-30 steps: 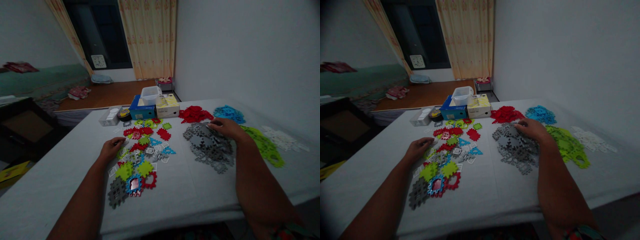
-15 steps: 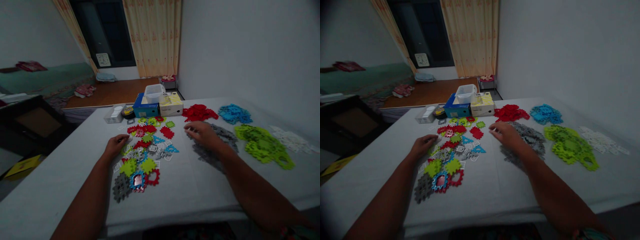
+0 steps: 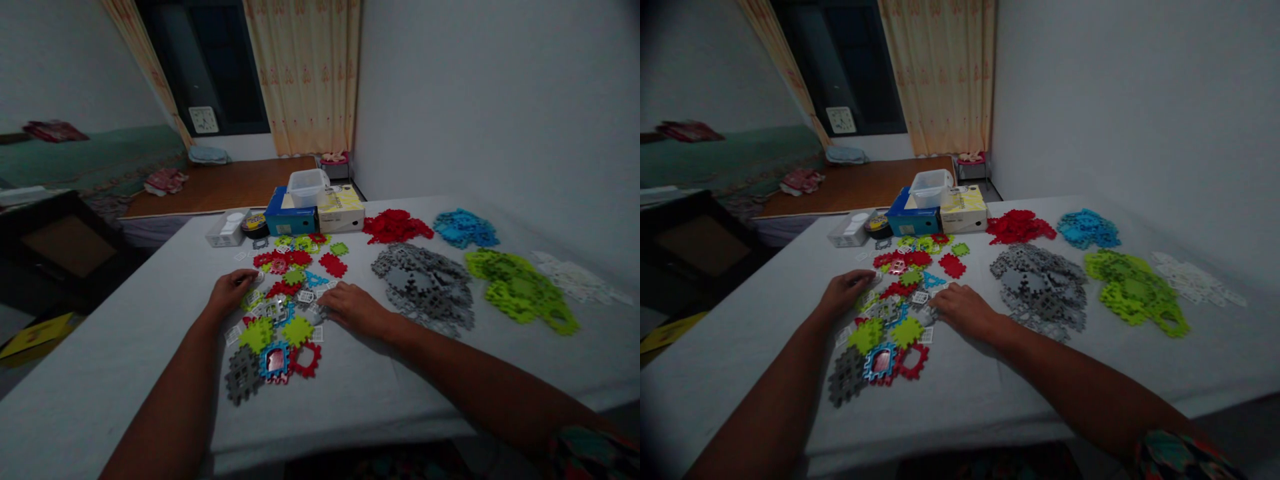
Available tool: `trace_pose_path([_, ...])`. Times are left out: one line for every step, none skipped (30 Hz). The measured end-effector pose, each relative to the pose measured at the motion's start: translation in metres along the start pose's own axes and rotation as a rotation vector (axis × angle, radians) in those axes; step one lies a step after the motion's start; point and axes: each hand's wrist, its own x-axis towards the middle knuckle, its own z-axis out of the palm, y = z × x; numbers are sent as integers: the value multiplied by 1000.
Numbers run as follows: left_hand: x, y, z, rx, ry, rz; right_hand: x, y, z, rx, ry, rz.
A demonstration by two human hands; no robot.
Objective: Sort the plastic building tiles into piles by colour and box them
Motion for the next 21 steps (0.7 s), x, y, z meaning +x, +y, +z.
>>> trace_pose_path([0,0,0,-8,1,-1,-1,2,-4,1,11,11])
trace_pose_path([0,0,0,-13,1,-3,-2,6,-9,-4,24,32])
trace_pose_path([0,0,0,-14,3,-6,-4,12,-16,-13,39,64])
trace_pose_path([0,0,0,-11,6,-9,-7,19,-23,-26,56,104])
trace_pose_path([0,0,1,-4,11,-11,-10,27,-31,-45,72,151])
trace_pose_path([1,0,1,3,15,-12,-13,36,-40,-69,86,201])
trace_pose_path([1,-1,1,9,18,-12,-17,44,-49,-98,91,247])
trace_pose_path([1,-1,1,13,18,-12,-21,52,-56,-131,83,286])
trace_pose_path([1,-2,1,14,21,-11,-24,58,-63,-165,64,316])
trace_pose_path([1,-2,1,12,22,-12,-28,62,-68,-196,35,339])
trace_pose_path([2,-3,1,8,23,-12,-31,65,-71,-222,-2,355])
trace_pose_path([2,-3,1,6,21,-12,-34,67,-73,-242,-39,366])
trace_pose_path([2,-4,1,5,20,-13,-36,67,-74,-256,-69,373])
trace_pose_path([2,-4,1,3,18,-15,-38,67,-74,-266,-90,378])
trace_pose_path([2,-4,1,2,16,-17,-40,67,-73,-273,-107,375])
trace_pose_path([2,-4,1,1,14,-21,-41,66,-72,-279,-121,364])
trace_pose_path([2,-4,1,-2,15,-26,-42,66,-71,-283,-132,348])
trace_pose_path([2,-3,1,-7,14,-32,-43,66,-70,-285,-138,328])
trace_pose_path([1,-2,1,-15,15,-40,-42,66,-69,-284,-134,309])
trace_pose_path([1,-1,2,-22,16,-46,-41,65,-67,-279,-116,295])
trace_pose_path([0,1,2,-28,17,-50,-39,62,-65,-269,-85,282])
